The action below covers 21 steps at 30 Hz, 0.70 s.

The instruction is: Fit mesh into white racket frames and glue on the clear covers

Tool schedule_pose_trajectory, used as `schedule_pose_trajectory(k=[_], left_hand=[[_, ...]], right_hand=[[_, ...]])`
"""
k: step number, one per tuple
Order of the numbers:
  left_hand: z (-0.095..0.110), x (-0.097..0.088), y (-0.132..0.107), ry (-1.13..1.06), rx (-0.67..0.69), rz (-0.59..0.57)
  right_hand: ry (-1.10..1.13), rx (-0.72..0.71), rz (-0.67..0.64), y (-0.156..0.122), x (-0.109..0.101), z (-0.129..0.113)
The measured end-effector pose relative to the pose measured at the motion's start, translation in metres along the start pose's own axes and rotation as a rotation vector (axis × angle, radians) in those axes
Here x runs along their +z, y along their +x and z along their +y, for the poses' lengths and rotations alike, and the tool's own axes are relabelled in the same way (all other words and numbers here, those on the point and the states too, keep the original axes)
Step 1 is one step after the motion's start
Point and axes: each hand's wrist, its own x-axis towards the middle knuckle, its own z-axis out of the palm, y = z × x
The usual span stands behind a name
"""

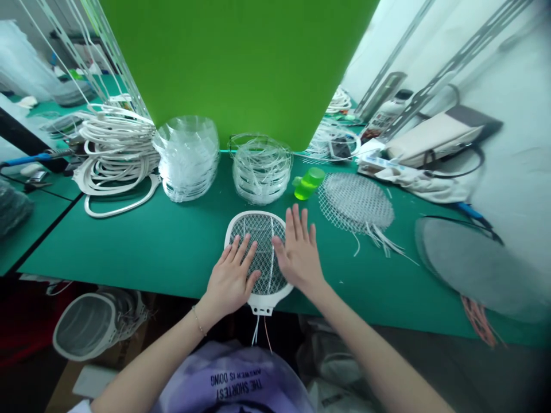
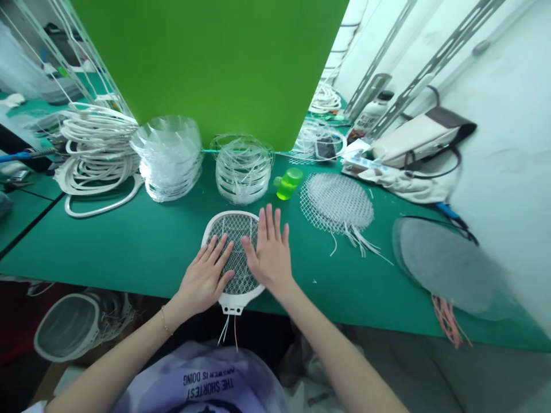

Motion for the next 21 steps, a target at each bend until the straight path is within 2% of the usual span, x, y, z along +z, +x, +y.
schedule_pose_trajectory(k=[4, 8, 13, 16, 18, 21], left_hand=[[0.001, 0.002, -0.003, -0.005, 0.006, 0.021], [-0.005, -0.004, 0.0, -0.073, 0.015, 0.024], [-0.027, -0.021, 0.041, -0.113, -0.064, 0.176], [-0.042, -0.018, 0.066, -0.09, 0.029, 0.065], [-0.046, -0.013, 0.073, -0.102, 0.09, -0.014], [-0.045, -0.009, 0.075, -0.108, 0.094, -0.02]], right_hand=[[0.059, -0.012, -0.073, 0.035, 0.006, 0.024], [0.069, -0.011, -0.192, 0.036, 0.01, 0.024], [0.118, 0.003, -0.239, 0.036, 0.005, 0.019], [0.131, -0.014, -0.228, 0.039, 0.004, 0.022], [0.098, -0.056, -0.198, 0.043, 0.003, 0.024], [0.061, -0.131, -0.135, 0.053, 0.0, 0.025]])
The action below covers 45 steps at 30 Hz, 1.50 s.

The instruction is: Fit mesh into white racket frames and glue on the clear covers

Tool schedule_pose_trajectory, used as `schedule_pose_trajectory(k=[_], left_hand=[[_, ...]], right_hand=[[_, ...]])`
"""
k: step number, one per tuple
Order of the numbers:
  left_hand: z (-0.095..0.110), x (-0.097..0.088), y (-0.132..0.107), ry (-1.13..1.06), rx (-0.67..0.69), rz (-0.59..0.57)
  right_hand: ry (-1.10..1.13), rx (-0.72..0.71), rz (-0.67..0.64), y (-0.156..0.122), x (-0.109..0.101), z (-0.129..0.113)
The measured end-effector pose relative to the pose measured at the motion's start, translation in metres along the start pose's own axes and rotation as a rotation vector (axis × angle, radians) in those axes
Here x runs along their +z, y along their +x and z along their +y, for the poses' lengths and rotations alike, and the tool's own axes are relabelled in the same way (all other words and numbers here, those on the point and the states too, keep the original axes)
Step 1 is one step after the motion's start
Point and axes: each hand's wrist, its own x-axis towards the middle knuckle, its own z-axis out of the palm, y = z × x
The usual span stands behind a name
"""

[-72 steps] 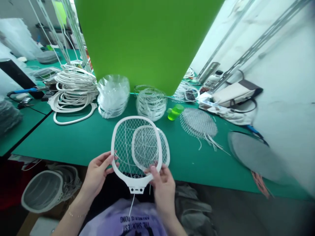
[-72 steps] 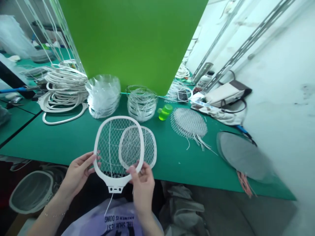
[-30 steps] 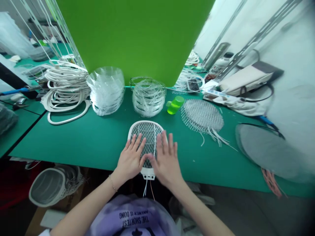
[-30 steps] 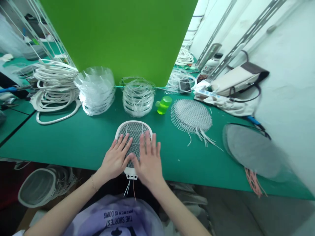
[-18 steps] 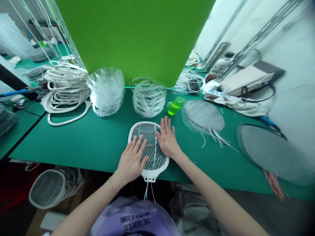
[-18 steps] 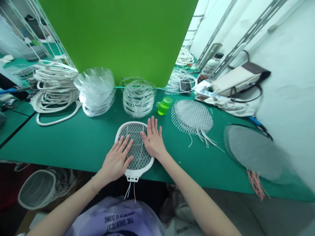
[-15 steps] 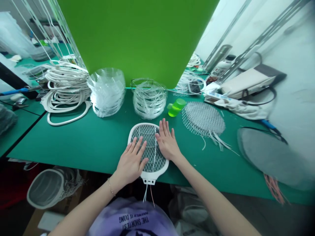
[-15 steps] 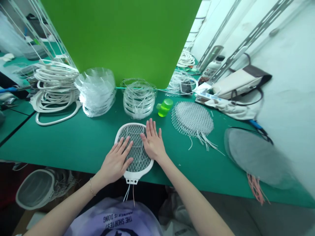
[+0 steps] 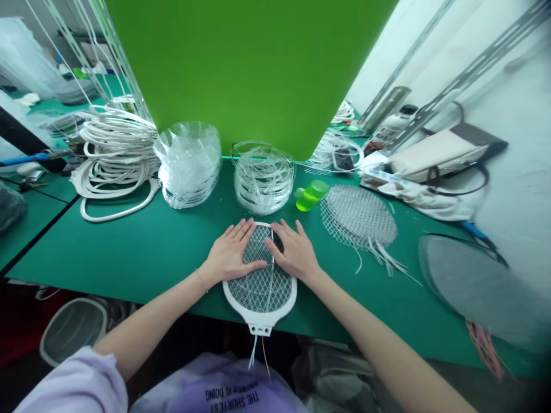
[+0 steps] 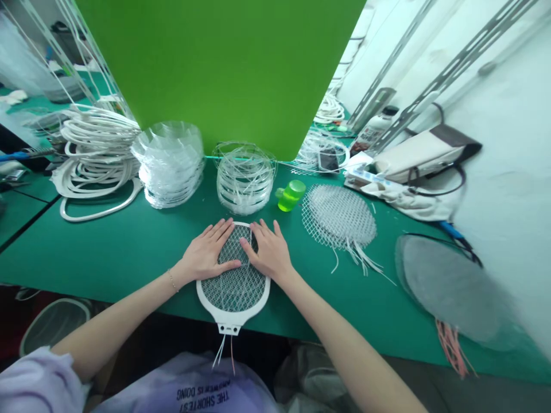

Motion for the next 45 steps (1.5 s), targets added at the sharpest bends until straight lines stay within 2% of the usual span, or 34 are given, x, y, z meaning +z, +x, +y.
schedule_pose_trajectory(k=[2, 6, 12, 14, 17, 19, 21, 23, 26, 31, 35, 40, 43, 45], left_hand=[[0.003, 0.0, 0.002, 0.0, -0.028, 0.013], [0.003, -0.001, 0.009, -0.017, 0.002, 0.004], [-0.003, -0.003, 0.013, -0.06, 0.044, -0.07], [-0.001, -0.003, 0.012, -0.045, 0.034, -0.056], [0.002, -0.004, 0.012, -0.026, 0.018, -0.042], [0.002, -0.006, 0.014, -0.013, 0.006, -0.037], [0.003, -0.008, 0.015, 0.008, 0.004, -0.033], [0.008, -0.01, 0.011, 0.059, 0.03, 0.0], [0.028, -0.005, -0.011, 0.146, 0.06, 0.046], [0.066, 0.018, -0.055, 0.157, -0.071, 0.018], [0.067, 0.026, -0.061, 0.147, -0.02, -0.002], [0.064, 0.027, -0.058, 0.128, -0.019, 0.014], [0.067, 0.023, -0.059, 0.118, -0.049, -0.037], [0.068, 0.018, -0.059, 0.099, -0.066, -0.056]], right_hand=[[0.016, -0.068, -0.026, 0.006, -0.002, 0.0], [0.046, -0.184, -0.193, 0.013, 0.0, 0.005], [0.194, -0.164, -0.206, 0.015, -0.002, 0.013], [0.143, -0.092, -0.134, 0.004, -0.003, 0.006], [0.021, 0.133, 0.026, -0.026, 0.003, -0.013], [-0.019, 0.24, 0.055, -0.046, 0.012, -0.025], [-0.033, 0.278, 0.054, -0.058, 0.022, -0.03], [-0.025, 0.284, 0.081, -0.063, 0.029, -0.03], [0.006, 0.281, 0.15, -0.061, 0.032, -0.029], [-0.025, 0.207, 0.264, -0.062, 0.023, -0.04], [0.04, 0.101, 0.269, -0.071, 0.022, -0.058], [0.003, 0.049, 0.302, -0.086, 0.042, -0.077], [0.039, 0.021, 0.299, -0.078, 0.037, -0.069], [0.124, 0.087, 0.378, -0.054, 0.016, -0.047]])
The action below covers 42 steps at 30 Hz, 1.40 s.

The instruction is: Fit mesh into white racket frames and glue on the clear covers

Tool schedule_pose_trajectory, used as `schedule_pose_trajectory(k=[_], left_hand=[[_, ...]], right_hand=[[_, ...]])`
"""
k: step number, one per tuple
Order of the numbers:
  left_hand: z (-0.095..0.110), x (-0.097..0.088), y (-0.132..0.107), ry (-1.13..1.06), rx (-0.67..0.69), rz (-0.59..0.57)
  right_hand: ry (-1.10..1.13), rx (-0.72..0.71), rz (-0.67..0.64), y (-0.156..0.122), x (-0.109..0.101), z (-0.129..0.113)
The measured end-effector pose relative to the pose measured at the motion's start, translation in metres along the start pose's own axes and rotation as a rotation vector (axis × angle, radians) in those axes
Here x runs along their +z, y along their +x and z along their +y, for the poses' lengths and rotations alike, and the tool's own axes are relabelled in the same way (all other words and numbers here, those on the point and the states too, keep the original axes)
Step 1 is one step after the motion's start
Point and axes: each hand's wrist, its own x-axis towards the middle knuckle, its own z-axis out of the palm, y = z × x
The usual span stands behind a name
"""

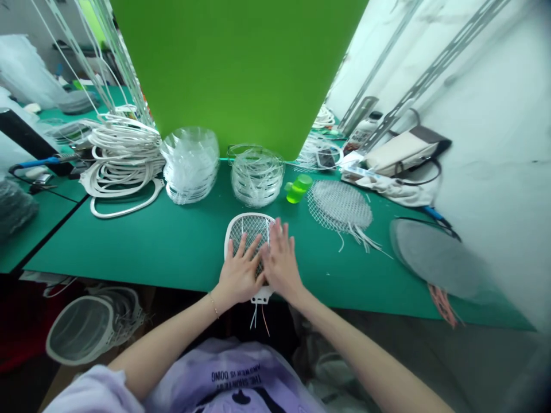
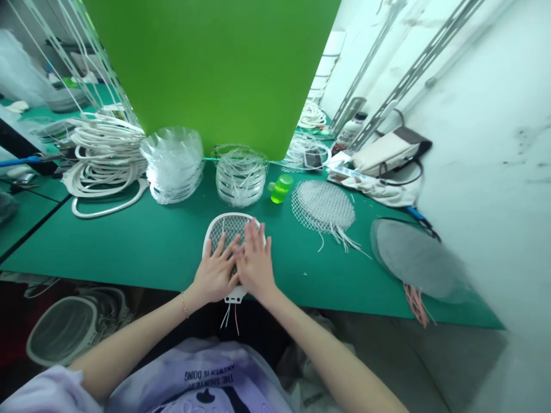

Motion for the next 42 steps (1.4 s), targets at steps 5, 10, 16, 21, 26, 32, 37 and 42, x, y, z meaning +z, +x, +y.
schedule_pose_trajectory(k=[5, 10, 16, 21, 26, 32, 37, 42], left_hand=[[-0.001, -0.004, -0.001, -0.04, 0.003, 0.039], [-0.005, 0.001, 0.0, -0.056, 0.002, 0.062], [-0.005, 0.003, 0.0, -0.038, 0.005, 0.07], [-0.005, 0.009, 0.001, -0.013, 0.008, 0.091], [-0.005, 0.006, 0.001, -0.044, 0.017, 0.083], [-0.006, -0.002, -0.008, -0.115, 0.035, 0.047], [-0.002, -0.004, -0.012, -0.163, 0.025, 0.013], [0.016, -0.001, -0.003, -0.174, -0.064, -0.038]], right_hand=[[-0.05, 0.322, 0.318, 0.131, -0.045, 0.073], [-0.102, 0.375, -0.102, 0.189, -0.049, 0.1], [-0.065, 0.139, 0.27, 0.089, -0.086, 0.026], [0.056, -0.17, 0.244, -0.026, -0.084, -0.045], [0.037, -0.006, 0.309, -0.024, -0.06, -0.025], [0.018, 0.201, 0.424, 0.026, -0.057, 0.025], [0.074, 0.227, 0.303, 0.069, -0.035, 0.037], [0.073, 0.252, 0.235, 0.106, -0.015, 0.036]])
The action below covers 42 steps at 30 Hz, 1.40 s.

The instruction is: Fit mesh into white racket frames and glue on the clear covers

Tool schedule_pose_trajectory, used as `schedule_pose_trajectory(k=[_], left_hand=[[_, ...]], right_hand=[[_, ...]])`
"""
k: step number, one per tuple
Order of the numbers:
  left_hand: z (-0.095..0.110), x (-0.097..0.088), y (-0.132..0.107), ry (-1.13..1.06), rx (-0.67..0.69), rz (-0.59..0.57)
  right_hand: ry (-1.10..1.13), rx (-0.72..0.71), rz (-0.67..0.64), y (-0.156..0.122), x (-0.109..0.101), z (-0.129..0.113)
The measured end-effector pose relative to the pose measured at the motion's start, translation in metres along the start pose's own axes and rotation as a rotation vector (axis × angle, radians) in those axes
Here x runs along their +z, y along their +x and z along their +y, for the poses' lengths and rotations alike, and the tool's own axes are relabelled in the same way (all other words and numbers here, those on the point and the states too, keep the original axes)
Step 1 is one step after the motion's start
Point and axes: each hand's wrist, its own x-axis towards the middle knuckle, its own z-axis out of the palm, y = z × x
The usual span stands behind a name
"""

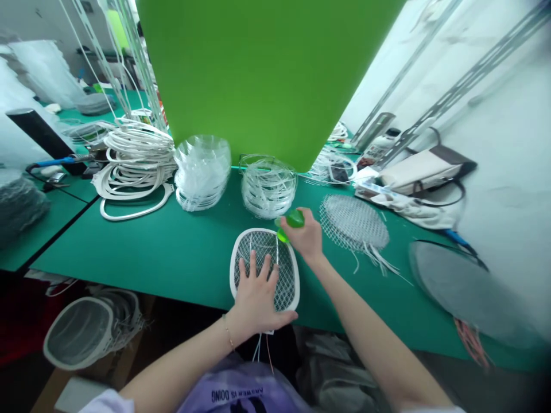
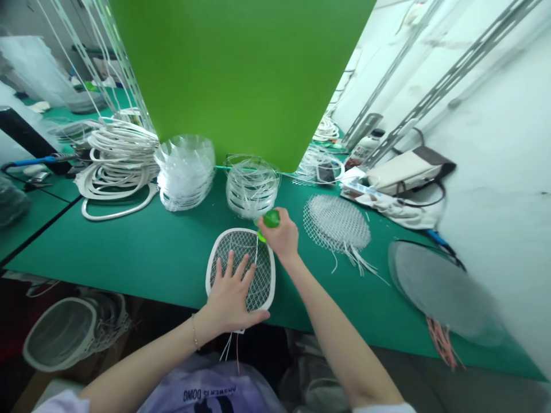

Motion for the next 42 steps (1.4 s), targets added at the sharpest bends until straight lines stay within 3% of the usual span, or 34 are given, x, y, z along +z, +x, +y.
schedule_pose_trajectory(k=[3, 7, 11, 14, 22, 27, 33, 36, 38, 40, 41, 42], left_hand=[[0.005, 0.006, 0.001, -0.031, -0.006, 0.03], [0.003, 0.006, 0.0, -0.072, 0.059, 0.025], [0.002, 0.001, 0.0, -0.101, 0.117, -0.021], [0.003, 0.0, -0.001, -0.121, 0.107, 0.001], [0.005, 0.001, -0.003, -0.118, 0.078, 0.053], [0.003, 0.008, -0.005, -0.067, 0.151, 0.054], [0.001, 0.015, -0.003, -0.064, 0.154, 0.015], [0.005, 0.01, -0.005, -0.073, 0.157, 0.032], [0.008, 0.002, -0.01, -0.098, 0.191, 0.079], [0.007, -0.01, -0.018, -0.142, 0.215, 0.139], [0.004, -0.017, -0.023, -0.17, 0.195, 0.178], [-0.001, -0.024, -0.028, -0.196, 0.145, 0.227]], right_hand=[[-0.016, -0.057, -0.087, 0.004, 0.012, -0.015], [0.135, -0.234, -0.124, 0.0, 0.035, -0.043], [0.053, -0.248, -0.31, 0.002, 0.058, -0.068], [0.129, -0.319, -0.319, -0.001, 0.064, -0.083], [0.193, -0.408, -0.432, -0.053, 0.041, -0.107], [0.173, -0.515, -0.537, -0.081, 0.025, -0.112], [0.133, -0.481, -0.576, -0.114, 0.013, -0.116], [0.143, -0.468, -0.571, -0.116, 0.006, -0.116], [0.223, -0.405, -0.448, -0.097, -0.002, -0.107], [0.23, -0.241, -0.1, -0.063, -0.01, -0.086], [0.183, -0.132, 0.12, -0.042, -0.014, -0.071], [0.12, -0.052, 0.261, -0.02, -0.017, -0.053]])
